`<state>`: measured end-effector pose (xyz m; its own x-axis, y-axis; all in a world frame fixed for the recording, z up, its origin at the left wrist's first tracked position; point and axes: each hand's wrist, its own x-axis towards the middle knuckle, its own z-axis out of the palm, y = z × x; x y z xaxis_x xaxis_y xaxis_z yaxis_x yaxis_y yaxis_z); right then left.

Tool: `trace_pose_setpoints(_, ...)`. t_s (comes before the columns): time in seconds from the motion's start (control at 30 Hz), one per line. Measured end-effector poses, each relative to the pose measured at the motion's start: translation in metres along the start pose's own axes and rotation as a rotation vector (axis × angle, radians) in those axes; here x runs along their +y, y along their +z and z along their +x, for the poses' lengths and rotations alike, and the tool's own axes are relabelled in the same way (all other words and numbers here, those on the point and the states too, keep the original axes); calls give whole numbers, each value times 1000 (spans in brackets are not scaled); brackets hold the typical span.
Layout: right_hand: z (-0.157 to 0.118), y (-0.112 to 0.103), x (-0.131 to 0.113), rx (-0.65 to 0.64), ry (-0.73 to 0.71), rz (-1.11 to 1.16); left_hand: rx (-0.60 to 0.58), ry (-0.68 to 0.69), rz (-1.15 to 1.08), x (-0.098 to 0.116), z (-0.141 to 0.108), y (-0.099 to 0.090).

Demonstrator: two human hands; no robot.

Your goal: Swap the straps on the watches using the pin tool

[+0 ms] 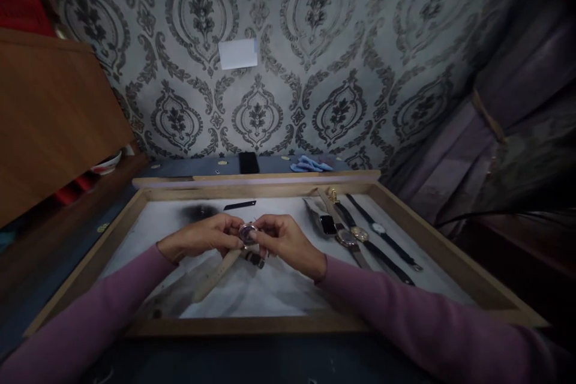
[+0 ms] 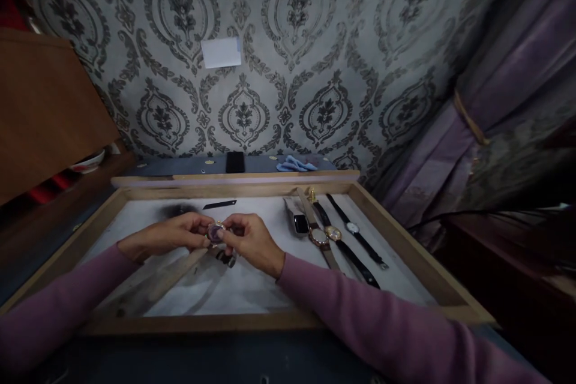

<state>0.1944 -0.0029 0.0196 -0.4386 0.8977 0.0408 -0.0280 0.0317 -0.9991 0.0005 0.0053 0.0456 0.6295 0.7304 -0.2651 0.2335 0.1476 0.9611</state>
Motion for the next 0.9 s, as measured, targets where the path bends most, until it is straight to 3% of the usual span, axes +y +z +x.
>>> trace_pose_setpoints(0.27,4,-2,5,48,19,72,-88,75,-36,0,1,-7)
trace_pose_setpoints(0.53,9,-3,10,92,57,136,-24,106,-39,0,0,-5)
trace_pose_setpoints(0.73,12,-3,13,76,65,68,102,50,120,-8,5,-13)
trace_pose_setpoints(0.9,15,-12,15,222,53,-52,205,-22,476,-22,11,-27)
